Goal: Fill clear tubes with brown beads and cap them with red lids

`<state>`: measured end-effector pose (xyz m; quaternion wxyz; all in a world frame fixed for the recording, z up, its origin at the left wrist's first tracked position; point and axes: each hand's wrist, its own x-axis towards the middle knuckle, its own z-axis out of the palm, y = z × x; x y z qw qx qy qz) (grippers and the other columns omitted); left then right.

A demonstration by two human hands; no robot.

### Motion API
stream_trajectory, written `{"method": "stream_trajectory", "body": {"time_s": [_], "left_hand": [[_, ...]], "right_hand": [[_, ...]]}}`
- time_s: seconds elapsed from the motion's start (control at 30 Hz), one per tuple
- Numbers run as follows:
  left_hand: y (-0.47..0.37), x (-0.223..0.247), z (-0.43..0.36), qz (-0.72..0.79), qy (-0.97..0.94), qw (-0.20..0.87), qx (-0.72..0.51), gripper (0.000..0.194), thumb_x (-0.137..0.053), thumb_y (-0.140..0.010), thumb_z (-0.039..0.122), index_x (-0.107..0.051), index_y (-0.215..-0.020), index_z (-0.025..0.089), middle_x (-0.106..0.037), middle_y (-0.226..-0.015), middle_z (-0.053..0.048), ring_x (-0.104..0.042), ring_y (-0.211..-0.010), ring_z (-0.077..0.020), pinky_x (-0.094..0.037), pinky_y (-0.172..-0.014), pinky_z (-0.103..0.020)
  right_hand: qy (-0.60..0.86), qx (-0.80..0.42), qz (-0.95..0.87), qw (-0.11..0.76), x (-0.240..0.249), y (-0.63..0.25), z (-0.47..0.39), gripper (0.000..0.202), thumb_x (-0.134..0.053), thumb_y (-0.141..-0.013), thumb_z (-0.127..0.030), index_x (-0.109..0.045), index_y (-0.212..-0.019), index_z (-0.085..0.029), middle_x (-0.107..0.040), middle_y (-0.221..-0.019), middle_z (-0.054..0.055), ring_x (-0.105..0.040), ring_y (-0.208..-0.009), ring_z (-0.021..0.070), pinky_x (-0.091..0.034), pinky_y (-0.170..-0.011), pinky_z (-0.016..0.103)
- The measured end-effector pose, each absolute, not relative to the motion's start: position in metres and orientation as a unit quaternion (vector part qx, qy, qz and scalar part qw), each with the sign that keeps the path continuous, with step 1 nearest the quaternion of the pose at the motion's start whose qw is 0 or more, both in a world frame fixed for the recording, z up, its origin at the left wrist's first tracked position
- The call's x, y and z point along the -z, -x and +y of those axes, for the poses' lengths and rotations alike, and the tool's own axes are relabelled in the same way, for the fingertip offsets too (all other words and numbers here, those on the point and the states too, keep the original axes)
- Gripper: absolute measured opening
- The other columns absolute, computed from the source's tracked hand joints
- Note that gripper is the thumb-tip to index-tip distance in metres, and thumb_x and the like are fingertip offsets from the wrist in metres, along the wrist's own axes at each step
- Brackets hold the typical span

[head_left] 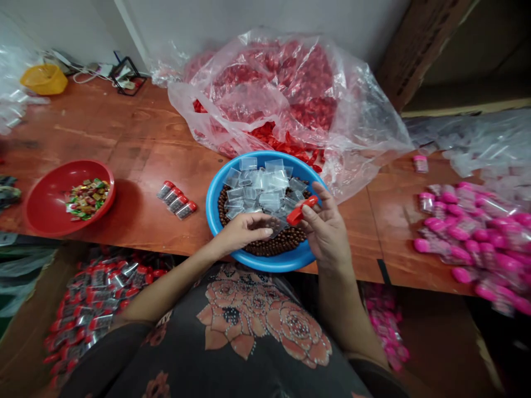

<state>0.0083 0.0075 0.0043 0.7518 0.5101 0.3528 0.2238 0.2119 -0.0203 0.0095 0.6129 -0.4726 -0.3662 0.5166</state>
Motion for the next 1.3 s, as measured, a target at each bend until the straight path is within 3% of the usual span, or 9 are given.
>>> {"method": "stream_trajectory", "body": {"time_s": [0.2, 0.27, 0.37, 0.47, 0.63, 0.8, 1.0, 1.17, 1.3], "left_hand": [[-0.004, -0.004, 0.007, 0.369, -0.504, 0.743, -0.24, 0.042, -0.07, -0.081, 0.032, -0.068, -0.119, 0.016, -0.07, -0.113, -0.008, -0.065, -0.098, -0.016, -0.049, -0.095, -0.035], [-0.004, -0.005, 0.007, 0.371, -0.484, 0.756, -0.236, 0.044, -0.071, -0.079, 0.031, -0.068, -0.12, 0.015, -0.071, -0.111, -0.008, -0.066, -0.093, -0.015, -0.051, -0.092, -0.035], [-0.004, -0.008, 0.007, 0.366, -0.477, 0.764, -0.234, 0.046, -0.072, -0.078, 0.031, -0.068, -0.12, 0.014, -0.071, -0.114, -0.009, -0.066, -0.093, -0.0158, -0.052, -0.09, -0.035], [-0.002, -0.011, 0.01, 0.357, -0.497, 0.753, -0.243, 0.045, -0.071, -0.079, 0.032, -0.069, -0.121, 0.016, -0.07, -0.118, -0.01, -0.066, -0.1, -0.0173, -0.05, -0.095, -0.035], [0.003, -0.015, 0.016, 0.347, -0.536, 0.731, -0.241, 0.043, -0.069, -0.083, 0.033, -0.068, -0.123, 0.018, -0.071, -0.12, -0.008, -0.065, -0.107, -0.0179, -0.046, -0.103, -0.036], [-0.001, -0.021, 0.017, 0.338, -0.563, 0.714, -0.244, 0.041, -0.067, -0.084, 0.033, -0.069, -0.122, 0.019, -0.072, -0.119, -0.006, -0.064, -0.112, -0.0186, -0.043, -0.105, -0.035], [-0.004, -0.021, 0.014, 0.35, -0.556, 0.699, -0.282, 0.041, -0.07, -0.081, 0.033, -0.071, -0.12, 0.02, -0.072, -0.119, -0.007, -0.064, -0.114, -0.0213, -0.042, -0.107, -0.039], [-0.005, -0.02, 0.009, 0.352, -0.531, 0.698, -0.326, 0.035, -0.072, -0.08, 0.036, -0.075, -0.11, 0.019, -0.075, -0.109, -0.008, -0.067, -0.106, -0.0212, -0.046, -0.102, -0.036], [-0.019, -0.021, 0.007, 0.347, -0.416, 0.76, -0.359, 0.047, -0.054, -0.091, 0.056, -0.072, -0.111, 0.017, -0.075, -0.094, -0.01, -0.071, -0.087, -0.02, -0.054, -0.08, -0.033]], "right_hand": [[0.452, -0.499, -0.377, 0.636, -0.004, -0.203, -0.026, 0.017, -0.082, -0.07, -0.021, -0.067, -0.079, -0.025, -0.069, -0.089, -0.004, -0.071, -0.086, 0.0134, -0.06, -0.081, 0.028], [0.456, -0.463, -0.385, 0.655, -0.002, -0.2, -0.028, 0.015, -0.082, -0.07, -0.021, -0.068, -0.075, -0.025, -0.071, -0.091, -0.003, -0.072, -0.087, 0.0154, -0.061, -0.083, 0.033], [0.484, -0.385, -0.439, 0.651, -0.001, -0.199, -0.032, 0.016, -0.077, -0.076, -0.019, -0.074, -0.087, -0.029, -0.075, -0.101, -0.002, -0.071, -0.097, 0.0166, -0.058, -0.093, 0.038], [0.491, -0.344, -0.552, 0.58, -0.003, -0.204, -0.034, 0.025, -0.073, -0.081, -0.016, -0.076, -0.099, -0.034, -0.075, -0.111, -0.003, -0.07, -0.106, 0.0178, -0.056, -0.1, 0.043], [0.448, -0.271, -0.682, 0.511, -0.005, -0.214, -0.031, 0.037, -0.072, -0.083, -0.018, -0.07, -0.113, -0.041, -0.073, -0.115, -0.004, -0.07, -0.103, 0.0179, -0.059, -0.095, 0.043], [0.446, -0.118, -0.76, 0.457, -0.002, -0.21, -0.024, 0.073, -0.084, -0.07, -0.033, -0.053, -0.136, -0.037, -0.066, -0.117, 0.005, -0.064, -0.107, 0.0231, -0.059, -0.093, 0.043], [0.42, -0.094, -0.802, 0.414, 0.0, -0.198, -0.021, 0.078, -0.073, -0.082, -0.029, -0.033, -0.149, -0.029, -0.054, -0.139, 0.012, -0.055, -0.127, 0.0274, -0.053, -0.102, 0.049], [0.412, -0.071, -0.806, 0.418, -0.001, -0.197, -0.022, 0.078, -0.072, -0.083, -0.027, -0.031, -0.149, -0.028, -0.059, -0.137, 0.012, -0.062, -0.121, 0.0253, -0.056, -0.098, 0.045], [0.412, -0.071, -0.796, 0.438, -0.002, -0.194, -0.022, 0.079, -0.076, -0.08, -0.031, -0.035, -0.147, -0.029, -0.062, -0.135, 0.01, -0.063, -0.119, 0.0249, -0.057, -0.096, 0.045]]}}
